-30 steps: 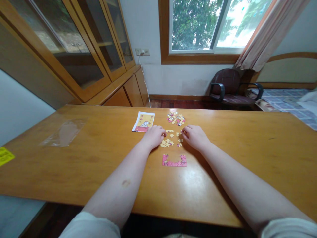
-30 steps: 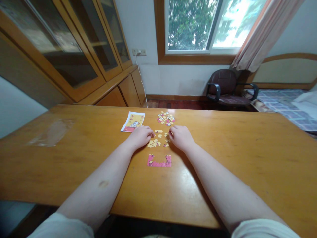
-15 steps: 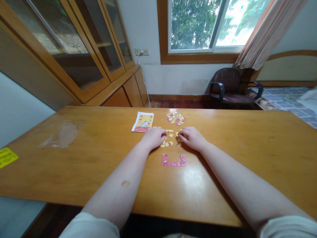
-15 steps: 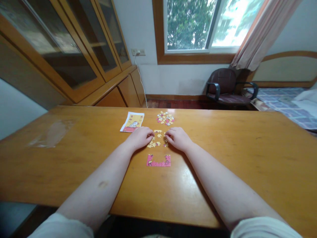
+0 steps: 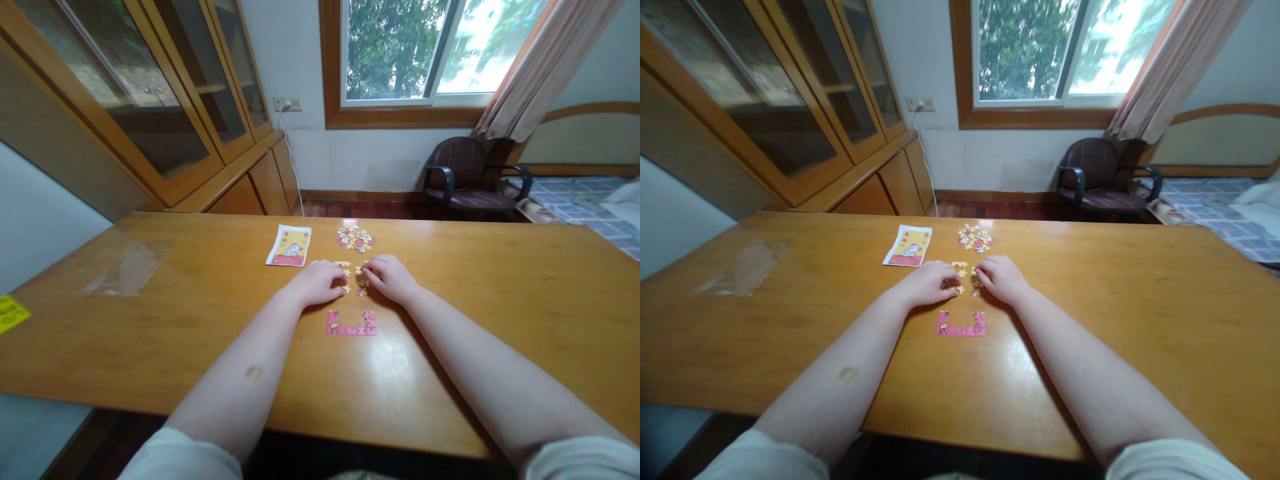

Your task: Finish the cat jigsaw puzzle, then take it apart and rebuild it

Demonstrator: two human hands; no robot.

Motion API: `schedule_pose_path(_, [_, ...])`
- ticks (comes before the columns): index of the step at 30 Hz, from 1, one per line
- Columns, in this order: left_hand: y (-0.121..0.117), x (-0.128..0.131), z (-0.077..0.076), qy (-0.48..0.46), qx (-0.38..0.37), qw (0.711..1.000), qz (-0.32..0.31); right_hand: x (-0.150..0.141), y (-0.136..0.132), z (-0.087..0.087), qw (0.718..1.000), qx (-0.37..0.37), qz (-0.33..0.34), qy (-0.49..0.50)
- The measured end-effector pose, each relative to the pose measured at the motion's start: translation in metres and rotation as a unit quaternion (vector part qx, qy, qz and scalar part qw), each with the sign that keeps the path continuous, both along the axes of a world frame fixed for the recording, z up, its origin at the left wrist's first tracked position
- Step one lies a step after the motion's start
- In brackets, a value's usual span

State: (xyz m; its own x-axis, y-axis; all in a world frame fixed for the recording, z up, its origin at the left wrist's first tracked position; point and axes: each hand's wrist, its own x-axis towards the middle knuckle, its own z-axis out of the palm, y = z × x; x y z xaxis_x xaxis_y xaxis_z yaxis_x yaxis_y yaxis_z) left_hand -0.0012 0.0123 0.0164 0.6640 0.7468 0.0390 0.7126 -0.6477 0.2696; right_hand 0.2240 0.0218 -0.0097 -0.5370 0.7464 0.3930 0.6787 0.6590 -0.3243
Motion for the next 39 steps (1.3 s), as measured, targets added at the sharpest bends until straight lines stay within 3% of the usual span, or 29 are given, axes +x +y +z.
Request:
schedule_pose_path(12, [0.007,-0.014,0.0,-0.001,-0.074,0.993,0.088,0.006,0.003,-0.004,0.997,0.005,-0.06,0.043])
schedule_pose_path(15, [0.007,-0.013,-0.002,0.001,-0.037,0.994,0.103,0.006,0.004,-0.004,0.997,0.007,-0.06,0.041])
schedule_pose_path(19, [0.002,-0.005,-0.004,-0.009,0.04,0.996,0.076,0.003,0.005,-0.003,0.999,-0.003,-0.043,-0.008])
schedule_pose_path(24, [0.003,-0.002,-0.006,0.016,0.037,0.996,0.082,0.002,0.003,-0.002,0.997,-0.018,-0.041,-0.059])
schedule_pose_path(31, [0.009,-0.007,-0.002,0.052,0.049,0.985,0.155,0.003,0.003,-0.004,0.997,-0.033,-0.051,-0.056])
schedule_pose_path(39, [0.009,-0.005,-0.005,0.034,0.072,0.98,0.185,0.001,0.002,-0.004,0.997,-0.026,-0.052,-0.058])
